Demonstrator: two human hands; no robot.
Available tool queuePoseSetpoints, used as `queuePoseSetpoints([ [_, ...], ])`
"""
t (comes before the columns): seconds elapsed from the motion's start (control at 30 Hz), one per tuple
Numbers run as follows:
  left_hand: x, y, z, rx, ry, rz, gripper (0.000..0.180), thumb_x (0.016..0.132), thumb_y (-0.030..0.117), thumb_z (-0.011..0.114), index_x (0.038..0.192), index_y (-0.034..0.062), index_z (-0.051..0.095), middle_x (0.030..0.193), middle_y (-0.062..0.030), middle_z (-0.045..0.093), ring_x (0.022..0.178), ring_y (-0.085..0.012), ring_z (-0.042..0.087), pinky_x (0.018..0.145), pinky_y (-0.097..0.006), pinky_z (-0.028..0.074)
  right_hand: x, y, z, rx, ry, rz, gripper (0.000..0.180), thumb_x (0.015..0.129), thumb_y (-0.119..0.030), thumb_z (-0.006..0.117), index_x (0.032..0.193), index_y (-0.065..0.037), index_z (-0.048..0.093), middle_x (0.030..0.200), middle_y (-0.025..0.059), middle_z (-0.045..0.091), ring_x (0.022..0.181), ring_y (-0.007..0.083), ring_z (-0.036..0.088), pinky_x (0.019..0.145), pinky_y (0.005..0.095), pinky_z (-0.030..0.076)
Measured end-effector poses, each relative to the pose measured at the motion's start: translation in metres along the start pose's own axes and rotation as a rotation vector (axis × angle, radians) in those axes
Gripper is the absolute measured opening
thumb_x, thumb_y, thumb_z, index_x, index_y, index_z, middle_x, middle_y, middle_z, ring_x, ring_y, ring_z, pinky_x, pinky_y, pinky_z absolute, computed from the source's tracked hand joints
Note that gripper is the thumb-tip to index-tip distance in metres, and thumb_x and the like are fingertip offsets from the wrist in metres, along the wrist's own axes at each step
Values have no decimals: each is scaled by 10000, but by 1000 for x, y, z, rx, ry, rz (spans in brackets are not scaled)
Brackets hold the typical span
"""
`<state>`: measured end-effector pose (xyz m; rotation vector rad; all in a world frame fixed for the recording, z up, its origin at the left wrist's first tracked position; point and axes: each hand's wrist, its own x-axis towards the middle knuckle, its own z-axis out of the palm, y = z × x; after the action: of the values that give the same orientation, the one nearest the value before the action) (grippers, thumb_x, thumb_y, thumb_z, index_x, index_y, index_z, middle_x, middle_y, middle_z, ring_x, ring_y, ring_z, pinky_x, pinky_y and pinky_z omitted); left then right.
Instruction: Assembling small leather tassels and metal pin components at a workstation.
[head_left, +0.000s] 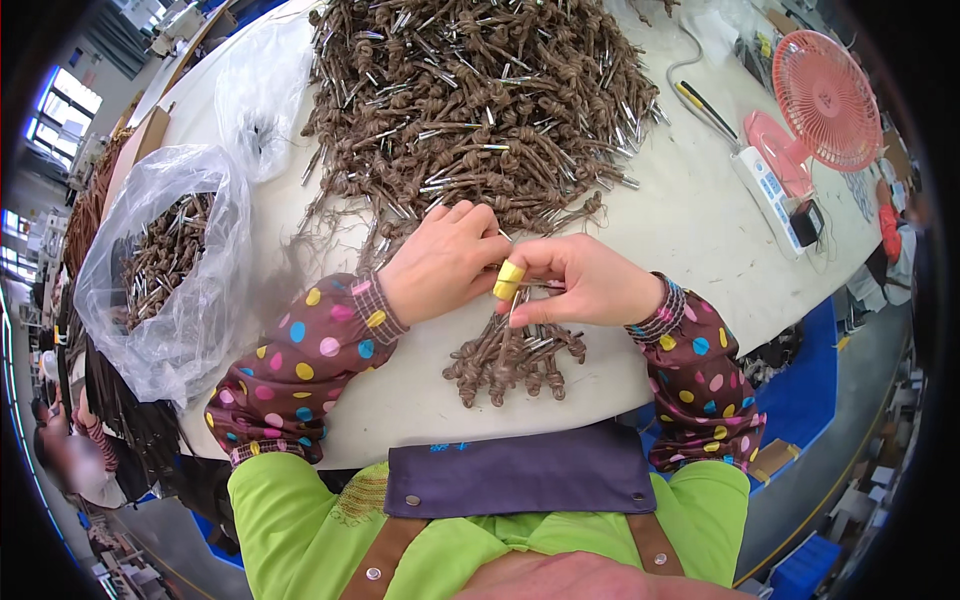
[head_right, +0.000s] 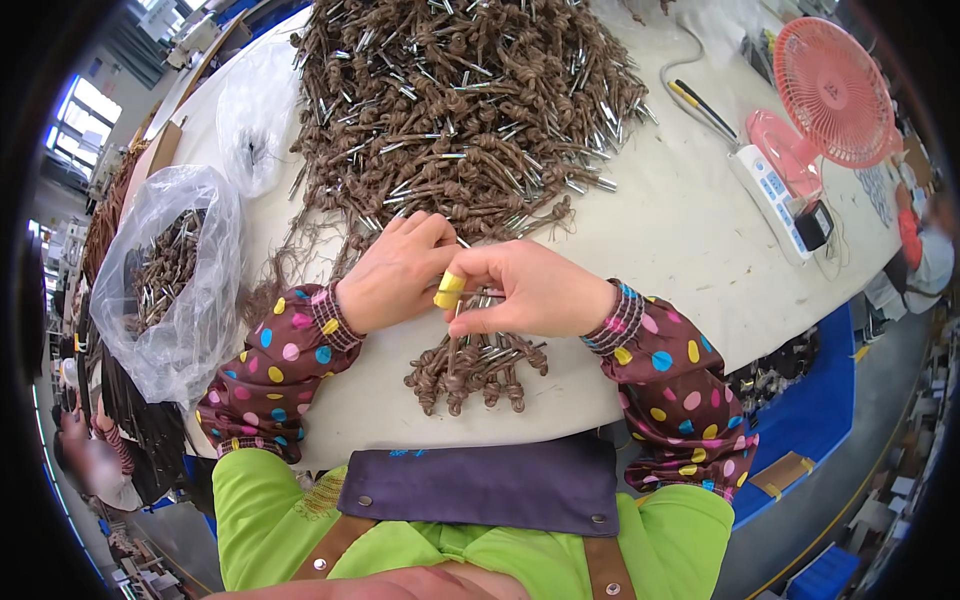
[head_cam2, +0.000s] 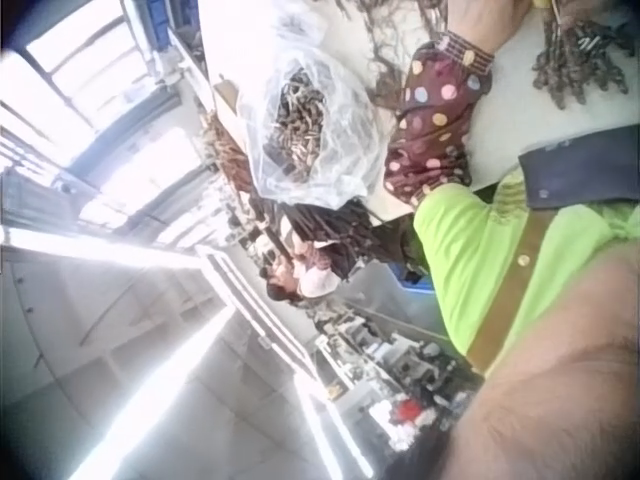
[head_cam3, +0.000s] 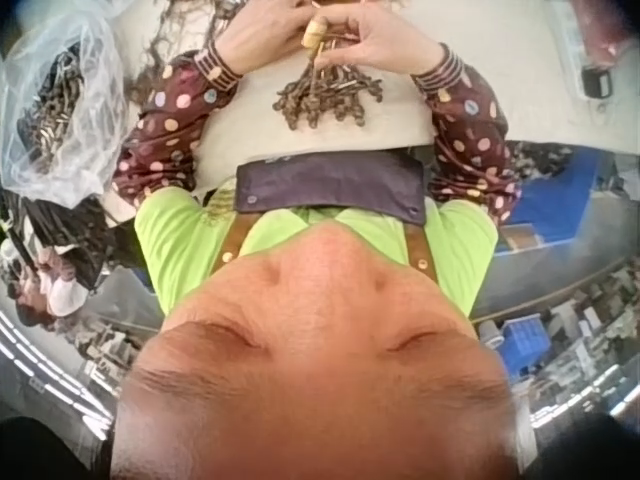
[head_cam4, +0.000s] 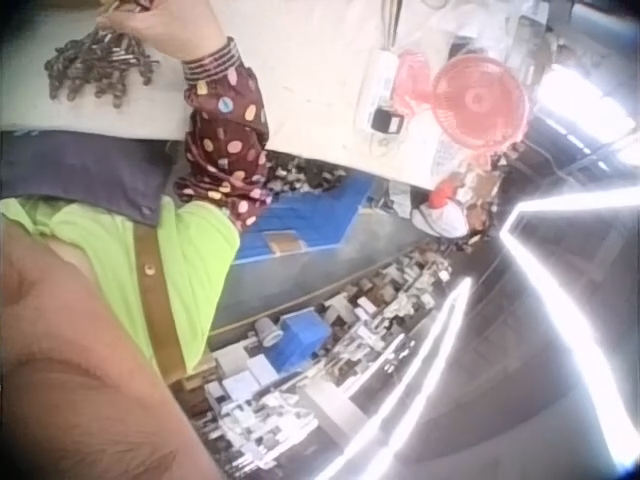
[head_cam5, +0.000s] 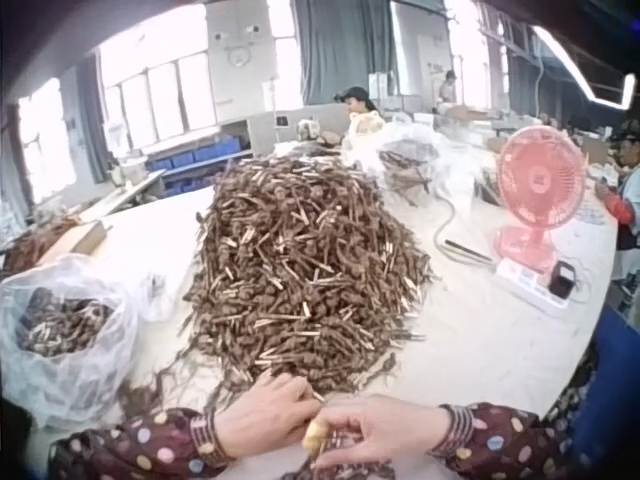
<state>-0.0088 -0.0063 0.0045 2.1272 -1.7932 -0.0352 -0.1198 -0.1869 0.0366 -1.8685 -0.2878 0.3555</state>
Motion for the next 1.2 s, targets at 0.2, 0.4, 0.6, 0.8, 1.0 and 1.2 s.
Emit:
queuePoseSetpoints([
  [0.2, -3, -8, -4, 14, 175, -60, 152, 760, 153, 684, 879, 86, 617, 924, -58, 527, 880, -213, 525, 779, -314, 407, 2, 18, -18, -21, 459, -80, 150, 829, -111, 679, 938, -23, 626, 799, -23, 624, 618, 32, 474, 547, 184, 392],
  [0.4, -13, -12, -13, -829, 373, -455, 139, 869, 173, 636, 939, 57, 604, 867, 21, 518, 774, -68, 483, 713, -208, 417, 14, 15, -10, 403, 704, -115, 222, 875, -79, 619, 1071, 12, 565, 945, 41, 652, 798, 50, 584, 674, 159, 442],
  [0.6, -16, -1, -12, -1328, 308, -396, 130, 935, 189, 556, 973, 65, 547, 887, 72, 493, 805, -13, 423, 741, -184, 385, 41, -4, 10, 634, 503, -42, 304, 896, -125, 591, 1186, -63, 530, 961, 20, 650, 419, -5, 316, 384, 159, 234],
  [0.8, -16, -6, -11, -1420, 178, -378, 159, 947, 216, 529, 980, 61, 539, 879, 32, 520, 813, -52, 484, 751, -217, 430, 44, 1, 16, 726, 420, -108, 298, 873, -87, 615, 1159, -49, 541, 887, -32, 629, 498, -21, 332, 417, 152, 224],
  [1.0, -12, -6, -2, -1498, 115, -396, 165, 935, 177, 545, 1045, 56, 563, 873, 27, 521, 775, -59, 484, 722, -230, 447, 37, -1, 13, 544, 403, -101, 275, 857, -71, 635, 1111, -34, 538, 934, -4, 621, 655, 2, 466, 536, 155, 346],
  [1.2, -15, -12, -51, -398, 670, -227, 277, 809, 1, 619, 1081, 42, 592, 975, -83, 564, 800, -165, 558, 683, -271, 481, 32, 12, -2, 90, 577, -142, 215, 826, -67, 669, 1013, 15, 599, 911, 44, 656, 796, 69, 580, 716, 213, 466],
])
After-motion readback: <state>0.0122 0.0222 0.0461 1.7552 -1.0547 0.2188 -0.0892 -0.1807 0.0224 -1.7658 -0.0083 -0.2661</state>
